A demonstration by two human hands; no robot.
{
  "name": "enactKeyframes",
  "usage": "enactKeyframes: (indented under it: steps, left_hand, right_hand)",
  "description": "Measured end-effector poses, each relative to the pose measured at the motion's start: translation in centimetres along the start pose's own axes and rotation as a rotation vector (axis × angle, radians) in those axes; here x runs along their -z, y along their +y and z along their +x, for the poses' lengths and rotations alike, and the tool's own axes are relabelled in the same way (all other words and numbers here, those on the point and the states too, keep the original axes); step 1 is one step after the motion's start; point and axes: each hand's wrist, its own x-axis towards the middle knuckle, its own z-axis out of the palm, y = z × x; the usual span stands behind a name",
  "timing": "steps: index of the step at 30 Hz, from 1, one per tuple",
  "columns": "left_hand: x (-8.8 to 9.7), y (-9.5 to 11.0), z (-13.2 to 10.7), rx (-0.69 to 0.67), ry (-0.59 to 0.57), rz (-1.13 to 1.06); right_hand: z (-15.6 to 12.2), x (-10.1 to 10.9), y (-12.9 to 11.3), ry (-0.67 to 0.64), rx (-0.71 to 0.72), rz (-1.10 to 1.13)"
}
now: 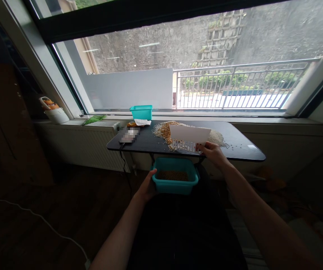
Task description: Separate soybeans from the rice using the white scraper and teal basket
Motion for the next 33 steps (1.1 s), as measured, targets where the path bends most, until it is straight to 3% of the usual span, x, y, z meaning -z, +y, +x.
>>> enactKeyframes:
  steps: [33]
  left_hand:
    - [0.4, 0.0, 0.2, -0.003, -0.015, -0.021]
  right_hand:
    - [-1.4, 0.1, -0.5, -0.007, -0.068, 0.076]
